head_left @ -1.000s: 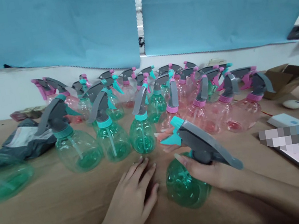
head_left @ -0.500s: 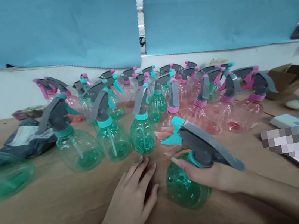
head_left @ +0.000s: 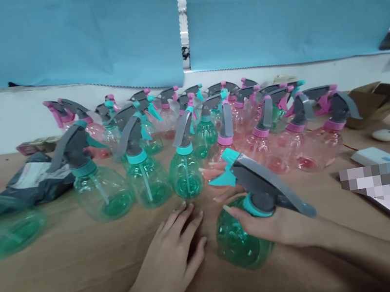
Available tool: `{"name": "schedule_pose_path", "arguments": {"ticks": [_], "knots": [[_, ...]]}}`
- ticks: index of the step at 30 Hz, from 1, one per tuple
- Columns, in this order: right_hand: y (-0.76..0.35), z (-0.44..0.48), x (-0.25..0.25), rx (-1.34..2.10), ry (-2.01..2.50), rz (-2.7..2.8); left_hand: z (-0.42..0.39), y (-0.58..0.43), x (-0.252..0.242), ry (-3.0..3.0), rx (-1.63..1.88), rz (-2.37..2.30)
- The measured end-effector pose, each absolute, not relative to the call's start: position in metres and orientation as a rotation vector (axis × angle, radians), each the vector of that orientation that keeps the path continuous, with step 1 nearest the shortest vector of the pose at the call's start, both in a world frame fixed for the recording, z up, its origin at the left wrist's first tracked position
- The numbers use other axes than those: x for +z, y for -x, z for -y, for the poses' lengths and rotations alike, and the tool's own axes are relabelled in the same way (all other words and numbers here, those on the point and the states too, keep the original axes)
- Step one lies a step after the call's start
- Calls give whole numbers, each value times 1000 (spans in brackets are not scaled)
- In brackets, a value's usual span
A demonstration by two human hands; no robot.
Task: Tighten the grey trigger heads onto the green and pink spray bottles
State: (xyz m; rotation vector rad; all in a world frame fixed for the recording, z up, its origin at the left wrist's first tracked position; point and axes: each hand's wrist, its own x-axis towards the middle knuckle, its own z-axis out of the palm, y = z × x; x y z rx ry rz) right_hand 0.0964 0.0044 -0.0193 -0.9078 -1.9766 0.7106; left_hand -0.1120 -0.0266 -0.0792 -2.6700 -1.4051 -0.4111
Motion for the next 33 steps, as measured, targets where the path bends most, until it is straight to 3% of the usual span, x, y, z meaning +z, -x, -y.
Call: {"name": "schedule_pose_path", "arguments": {"ticks": [33], "knots": [[-100,2,-6,779,946,1963,25,114,-80,2670,-478,1386]]}}
